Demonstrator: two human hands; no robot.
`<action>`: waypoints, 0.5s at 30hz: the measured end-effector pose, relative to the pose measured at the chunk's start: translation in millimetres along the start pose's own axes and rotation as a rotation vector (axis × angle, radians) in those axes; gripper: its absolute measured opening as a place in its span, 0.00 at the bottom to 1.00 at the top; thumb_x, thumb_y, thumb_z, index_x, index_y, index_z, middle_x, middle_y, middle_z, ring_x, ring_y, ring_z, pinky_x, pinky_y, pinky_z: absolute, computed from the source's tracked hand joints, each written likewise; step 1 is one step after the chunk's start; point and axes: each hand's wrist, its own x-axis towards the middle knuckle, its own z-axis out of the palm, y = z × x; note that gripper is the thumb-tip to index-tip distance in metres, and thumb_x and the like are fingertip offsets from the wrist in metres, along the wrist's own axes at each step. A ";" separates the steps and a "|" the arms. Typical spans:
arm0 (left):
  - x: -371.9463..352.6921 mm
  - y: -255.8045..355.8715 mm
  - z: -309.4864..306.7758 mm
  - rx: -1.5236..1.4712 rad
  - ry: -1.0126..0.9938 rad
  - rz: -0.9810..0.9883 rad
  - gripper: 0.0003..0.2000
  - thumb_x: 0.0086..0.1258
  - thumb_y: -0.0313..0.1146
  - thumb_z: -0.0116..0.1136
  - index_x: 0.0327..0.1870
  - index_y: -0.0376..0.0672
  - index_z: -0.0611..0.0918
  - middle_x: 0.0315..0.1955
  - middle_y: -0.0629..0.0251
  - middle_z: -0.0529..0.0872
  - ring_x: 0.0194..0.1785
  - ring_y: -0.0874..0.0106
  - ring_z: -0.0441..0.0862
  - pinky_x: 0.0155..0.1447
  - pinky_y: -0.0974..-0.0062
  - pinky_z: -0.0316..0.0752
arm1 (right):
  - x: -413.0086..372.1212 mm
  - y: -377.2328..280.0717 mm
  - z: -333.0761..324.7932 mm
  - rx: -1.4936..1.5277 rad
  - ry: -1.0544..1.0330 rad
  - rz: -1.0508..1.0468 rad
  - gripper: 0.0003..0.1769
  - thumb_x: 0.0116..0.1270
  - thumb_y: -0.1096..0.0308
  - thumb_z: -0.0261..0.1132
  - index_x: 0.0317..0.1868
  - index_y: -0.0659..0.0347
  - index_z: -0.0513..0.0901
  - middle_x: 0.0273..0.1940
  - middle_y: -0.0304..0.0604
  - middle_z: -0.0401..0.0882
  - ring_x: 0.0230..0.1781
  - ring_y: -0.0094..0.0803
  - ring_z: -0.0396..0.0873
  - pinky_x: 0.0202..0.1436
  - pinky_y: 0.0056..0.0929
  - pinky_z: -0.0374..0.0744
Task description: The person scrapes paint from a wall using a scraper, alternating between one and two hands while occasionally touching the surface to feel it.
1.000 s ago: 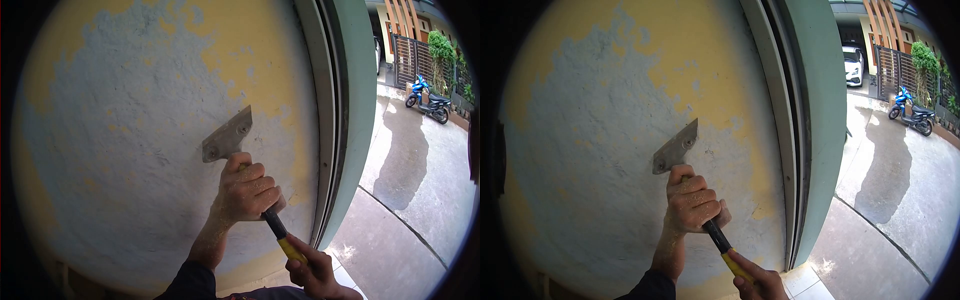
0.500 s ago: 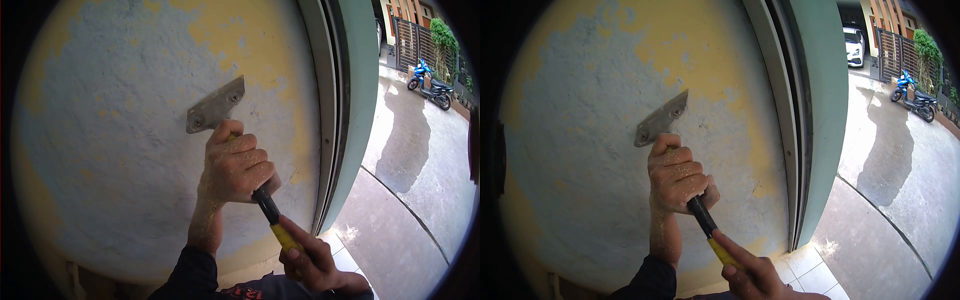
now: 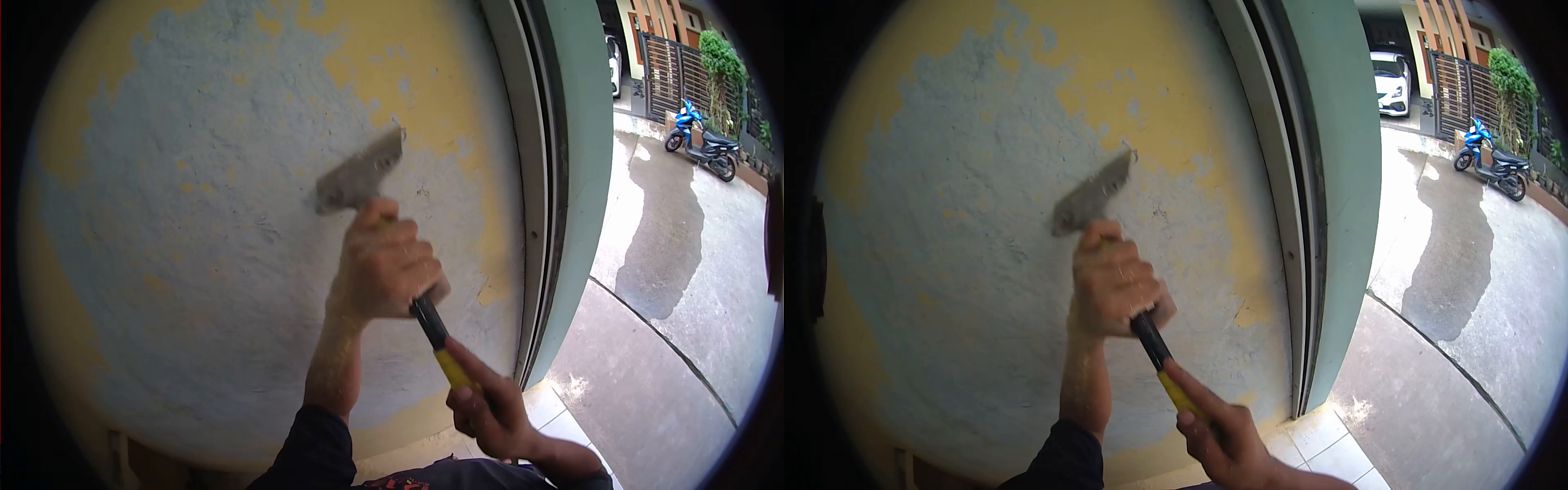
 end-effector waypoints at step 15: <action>-1.2 -3.9 -3.3 0.011 -0.010 0.024 0.11 0.41 0.31 0.62 0.09 0.51 0.71 0.09 0.75 0.73 0.19 0.77 0.68 0.43 0.73 0.65 | 0.2 -2.5 2.4 0.067 -0.009 0.019 0.30 0.77 0.66 0.48 0.75 0.64 0.52 0.25 0.32 0.66 0.19 0.14 0.60 0.24 0.16 0.64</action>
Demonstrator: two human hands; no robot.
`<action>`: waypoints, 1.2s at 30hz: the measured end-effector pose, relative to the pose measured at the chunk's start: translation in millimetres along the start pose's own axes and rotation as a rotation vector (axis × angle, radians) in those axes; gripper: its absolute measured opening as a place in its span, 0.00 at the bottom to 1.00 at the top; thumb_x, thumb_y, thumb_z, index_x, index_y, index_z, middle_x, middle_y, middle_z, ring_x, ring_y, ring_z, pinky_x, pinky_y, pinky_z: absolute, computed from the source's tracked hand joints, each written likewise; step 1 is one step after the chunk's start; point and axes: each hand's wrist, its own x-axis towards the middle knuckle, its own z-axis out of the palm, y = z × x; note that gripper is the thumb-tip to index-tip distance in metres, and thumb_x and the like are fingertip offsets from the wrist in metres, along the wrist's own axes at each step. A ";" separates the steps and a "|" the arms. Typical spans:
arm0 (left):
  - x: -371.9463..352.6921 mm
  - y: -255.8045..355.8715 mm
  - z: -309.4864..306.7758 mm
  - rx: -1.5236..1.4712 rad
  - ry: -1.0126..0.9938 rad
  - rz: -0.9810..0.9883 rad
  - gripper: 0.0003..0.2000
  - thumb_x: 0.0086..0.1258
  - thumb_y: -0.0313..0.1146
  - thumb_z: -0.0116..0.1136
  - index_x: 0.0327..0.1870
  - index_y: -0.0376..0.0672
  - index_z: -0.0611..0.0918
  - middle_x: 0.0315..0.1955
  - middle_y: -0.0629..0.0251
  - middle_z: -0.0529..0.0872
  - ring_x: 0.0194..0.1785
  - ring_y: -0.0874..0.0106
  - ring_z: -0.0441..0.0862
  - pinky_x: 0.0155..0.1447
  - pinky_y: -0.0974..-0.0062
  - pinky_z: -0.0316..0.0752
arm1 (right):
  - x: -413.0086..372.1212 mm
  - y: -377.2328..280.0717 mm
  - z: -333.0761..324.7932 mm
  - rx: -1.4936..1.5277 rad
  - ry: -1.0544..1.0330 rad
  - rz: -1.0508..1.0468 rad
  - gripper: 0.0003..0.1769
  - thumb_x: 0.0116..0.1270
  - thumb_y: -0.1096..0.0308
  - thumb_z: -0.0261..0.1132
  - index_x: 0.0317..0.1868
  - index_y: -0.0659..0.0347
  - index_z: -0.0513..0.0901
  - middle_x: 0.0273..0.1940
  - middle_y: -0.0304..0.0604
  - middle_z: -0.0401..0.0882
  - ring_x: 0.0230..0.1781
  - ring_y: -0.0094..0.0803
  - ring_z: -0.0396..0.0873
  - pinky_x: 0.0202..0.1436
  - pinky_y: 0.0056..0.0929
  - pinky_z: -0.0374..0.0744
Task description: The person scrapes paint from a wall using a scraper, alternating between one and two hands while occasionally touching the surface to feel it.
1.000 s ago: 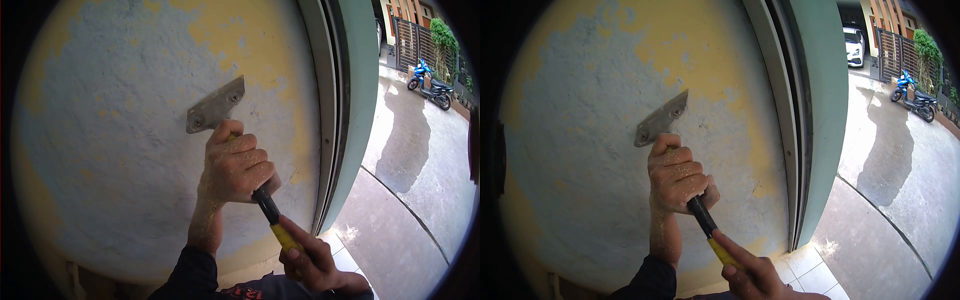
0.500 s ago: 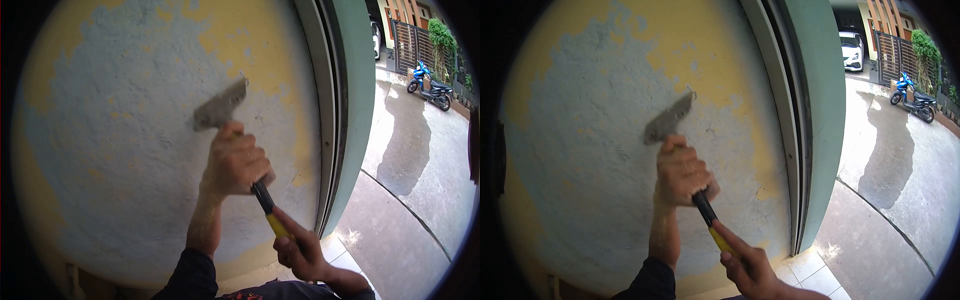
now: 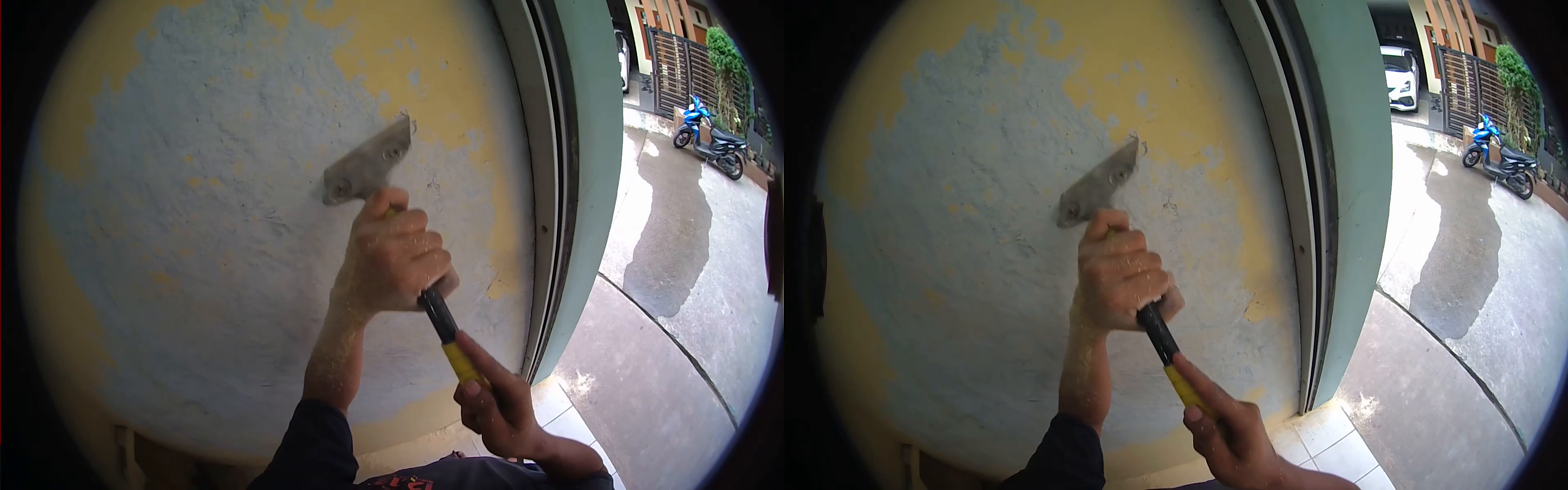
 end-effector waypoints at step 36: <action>18.8 -17.2 -20.8 0.001 0.031 -0.005 0.09 0.38 0.31 0.60 0.07 0.50 0.70 0.06 0.74 0.70 0.16 0.76 0.65 0.41 0.72 0.65 | 11.4 -32.4 15.5 0.044 -0.093 -0.041 0.31 0.77 0.67 0.44 0.75 0.67 0.46 0.25 0.35 0.66 0.16 0.14 0.60 0.21 0.16 0.63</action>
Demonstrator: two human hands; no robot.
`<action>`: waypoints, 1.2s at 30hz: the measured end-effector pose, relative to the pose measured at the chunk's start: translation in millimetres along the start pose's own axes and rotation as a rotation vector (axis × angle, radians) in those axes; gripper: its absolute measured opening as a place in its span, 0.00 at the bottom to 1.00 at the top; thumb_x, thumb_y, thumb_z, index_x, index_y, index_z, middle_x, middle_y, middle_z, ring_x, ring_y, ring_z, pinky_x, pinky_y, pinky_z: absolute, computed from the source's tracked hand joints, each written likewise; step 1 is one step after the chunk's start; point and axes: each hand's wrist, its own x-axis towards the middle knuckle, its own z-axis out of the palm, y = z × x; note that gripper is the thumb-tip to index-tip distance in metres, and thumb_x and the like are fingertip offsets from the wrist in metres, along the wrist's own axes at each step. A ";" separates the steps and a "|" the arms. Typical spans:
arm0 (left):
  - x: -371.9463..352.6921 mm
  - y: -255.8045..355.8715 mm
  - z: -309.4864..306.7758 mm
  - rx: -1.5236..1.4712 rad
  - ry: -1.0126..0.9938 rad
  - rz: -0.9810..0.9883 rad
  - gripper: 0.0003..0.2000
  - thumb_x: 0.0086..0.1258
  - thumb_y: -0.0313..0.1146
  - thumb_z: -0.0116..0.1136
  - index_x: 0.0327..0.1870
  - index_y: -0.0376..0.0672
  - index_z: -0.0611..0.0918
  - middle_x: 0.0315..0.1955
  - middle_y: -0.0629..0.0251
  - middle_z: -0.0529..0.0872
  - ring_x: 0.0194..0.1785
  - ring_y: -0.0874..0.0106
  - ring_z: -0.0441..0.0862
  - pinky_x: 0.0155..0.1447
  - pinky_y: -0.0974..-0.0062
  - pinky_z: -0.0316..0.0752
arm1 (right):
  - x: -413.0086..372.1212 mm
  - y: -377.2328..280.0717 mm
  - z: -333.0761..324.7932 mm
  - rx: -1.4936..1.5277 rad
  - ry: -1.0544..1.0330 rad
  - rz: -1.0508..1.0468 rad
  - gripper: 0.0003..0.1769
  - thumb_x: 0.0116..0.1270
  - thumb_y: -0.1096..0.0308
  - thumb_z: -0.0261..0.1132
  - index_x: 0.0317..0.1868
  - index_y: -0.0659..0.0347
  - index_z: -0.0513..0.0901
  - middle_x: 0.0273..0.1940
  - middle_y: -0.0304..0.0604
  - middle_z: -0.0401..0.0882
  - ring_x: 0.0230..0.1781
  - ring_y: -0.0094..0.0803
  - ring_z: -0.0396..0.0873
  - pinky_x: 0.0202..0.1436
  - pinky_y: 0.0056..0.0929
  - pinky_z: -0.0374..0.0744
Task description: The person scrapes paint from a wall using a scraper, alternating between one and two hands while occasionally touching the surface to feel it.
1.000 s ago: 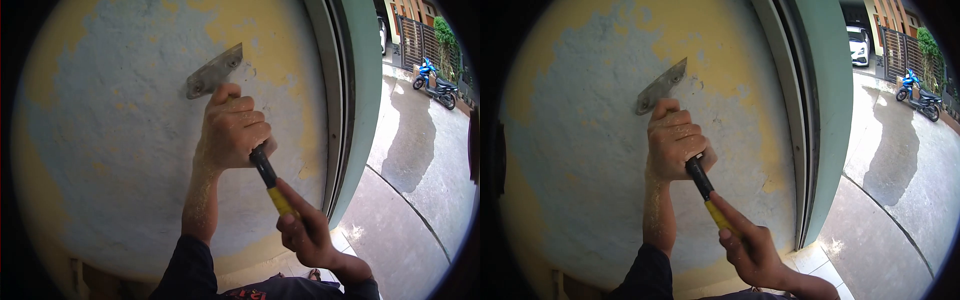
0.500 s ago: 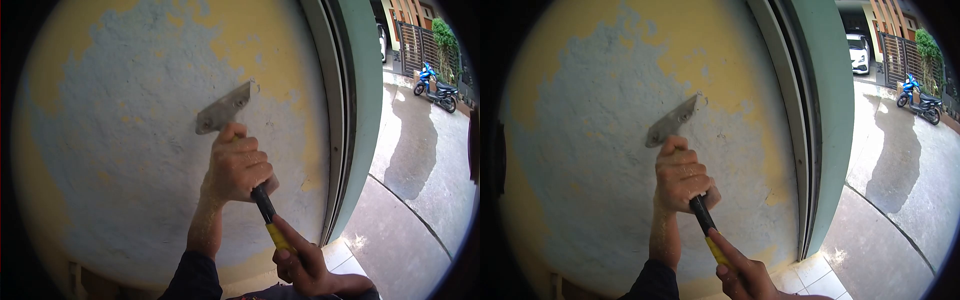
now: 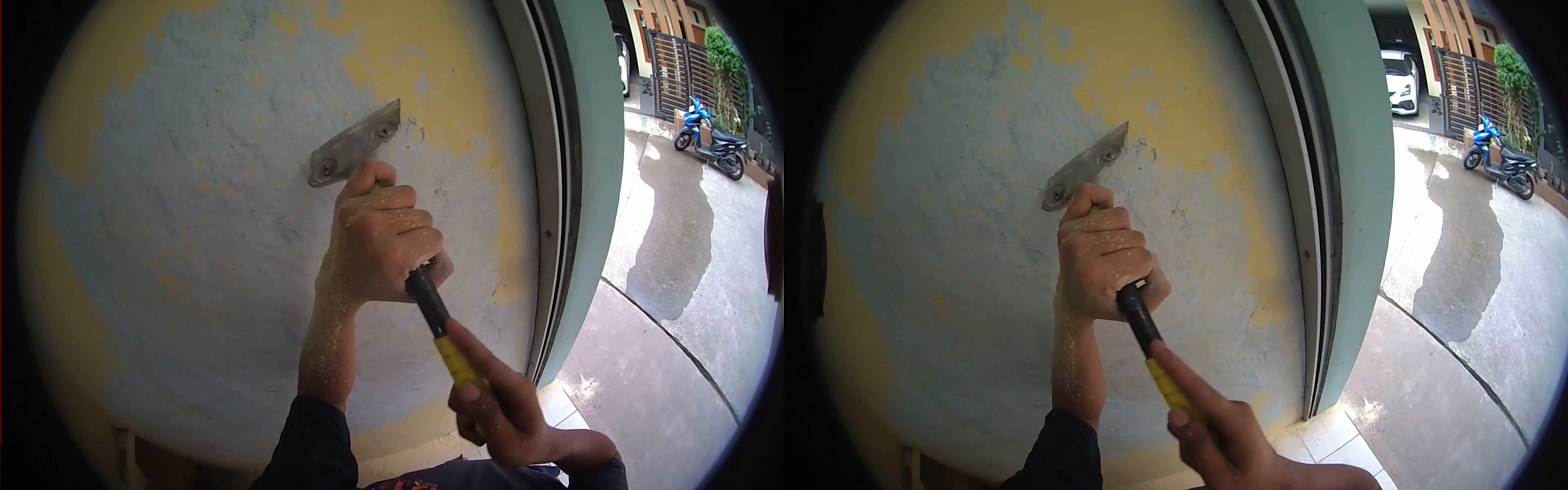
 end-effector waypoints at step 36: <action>34.1 -40.2 -23.6 0.113 -0.025 0.162 0.12 0.44 0.37 0.61 0.07 0.51 0.71 0.06 0.72 0.69 0.15 0.72 0.66 0.43 0.68 0.67 | 36.1 -26.4 2.7 -0.071 -0.035 -0.102 0.30 0.77 0.66 0.45 0.76 0.59 0.50 0.23 0.26 0.62 0.19 0.12 0.59 0.25 0.14 0.63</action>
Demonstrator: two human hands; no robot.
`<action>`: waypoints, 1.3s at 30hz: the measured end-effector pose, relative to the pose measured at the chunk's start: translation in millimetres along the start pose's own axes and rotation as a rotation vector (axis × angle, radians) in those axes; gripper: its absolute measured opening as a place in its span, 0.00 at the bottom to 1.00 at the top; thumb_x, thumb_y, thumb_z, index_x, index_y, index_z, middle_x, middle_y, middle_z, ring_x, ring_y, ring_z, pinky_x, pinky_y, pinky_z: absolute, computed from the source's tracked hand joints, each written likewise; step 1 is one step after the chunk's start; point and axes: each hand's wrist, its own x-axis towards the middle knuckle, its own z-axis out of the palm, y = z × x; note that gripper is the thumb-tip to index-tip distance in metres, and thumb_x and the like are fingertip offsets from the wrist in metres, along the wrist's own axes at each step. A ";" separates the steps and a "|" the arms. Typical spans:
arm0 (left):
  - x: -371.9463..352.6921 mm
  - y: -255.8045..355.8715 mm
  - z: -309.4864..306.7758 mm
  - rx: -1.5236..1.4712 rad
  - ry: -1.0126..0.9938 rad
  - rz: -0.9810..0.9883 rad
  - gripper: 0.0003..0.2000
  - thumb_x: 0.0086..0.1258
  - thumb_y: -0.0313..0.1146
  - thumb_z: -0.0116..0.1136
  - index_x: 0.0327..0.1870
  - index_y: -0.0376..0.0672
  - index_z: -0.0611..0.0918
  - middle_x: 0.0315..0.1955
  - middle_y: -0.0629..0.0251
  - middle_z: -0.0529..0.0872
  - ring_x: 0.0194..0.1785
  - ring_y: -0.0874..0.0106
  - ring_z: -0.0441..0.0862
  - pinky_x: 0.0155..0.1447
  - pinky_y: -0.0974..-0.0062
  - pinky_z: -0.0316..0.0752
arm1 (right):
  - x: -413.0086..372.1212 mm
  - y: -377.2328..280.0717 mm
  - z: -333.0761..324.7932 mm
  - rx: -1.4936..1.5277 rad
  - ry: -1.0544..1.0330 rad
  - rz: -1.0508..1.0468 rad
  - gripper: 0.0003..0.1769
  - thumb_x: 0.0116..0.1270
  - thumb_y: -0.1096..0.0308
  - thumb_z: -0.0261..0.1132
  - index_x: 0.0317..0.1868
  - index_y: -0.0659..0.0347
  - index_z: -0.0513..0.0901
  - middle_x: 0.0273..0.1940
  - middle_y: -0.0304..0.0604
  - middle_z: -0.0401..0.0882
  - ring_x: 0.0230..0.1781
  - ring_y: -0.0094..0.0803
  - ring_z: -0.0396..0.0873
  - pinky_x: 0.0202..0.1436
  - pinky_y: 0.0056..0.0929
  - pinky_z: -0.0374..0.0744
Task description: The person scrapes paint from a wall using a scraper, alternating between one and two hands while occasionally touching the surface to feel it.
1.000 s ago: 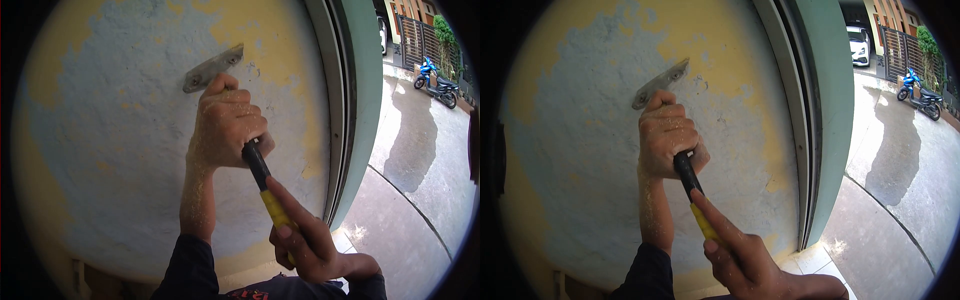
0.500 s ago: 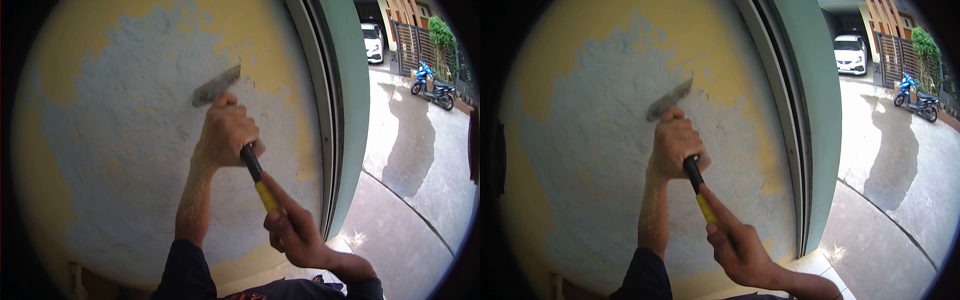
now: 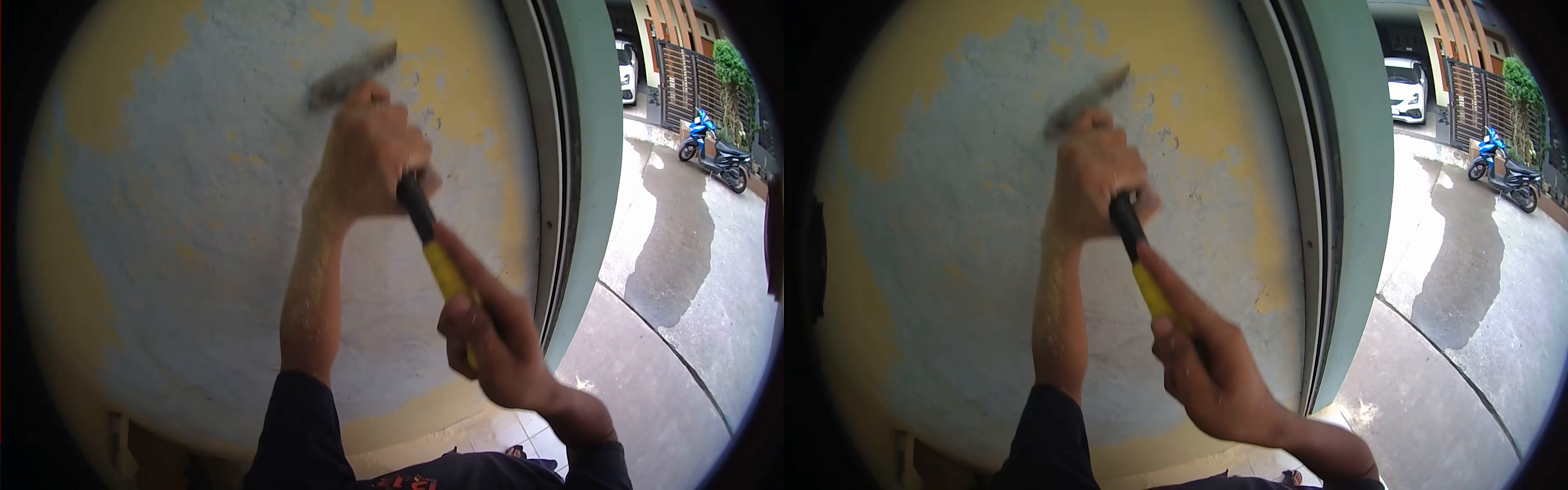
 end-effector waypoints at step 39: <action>25.7 -24.6 -26.3 -0.007 -0.057 -0.028 0.12 0.42 0.35 0.61 0.07 0.50 0.71 0.06 0.71 0.69 0.15 0.71 0.66 0.44 0.67 0.68 | 15.2 -37.1 18.2 -0.025 -0.027 -0.063 0.30 0.78 0.65 0.42 0.76 0.59 0.46 0.21 0.31 0.62 0.14 0.14 0.57 0.18 0.16 0.64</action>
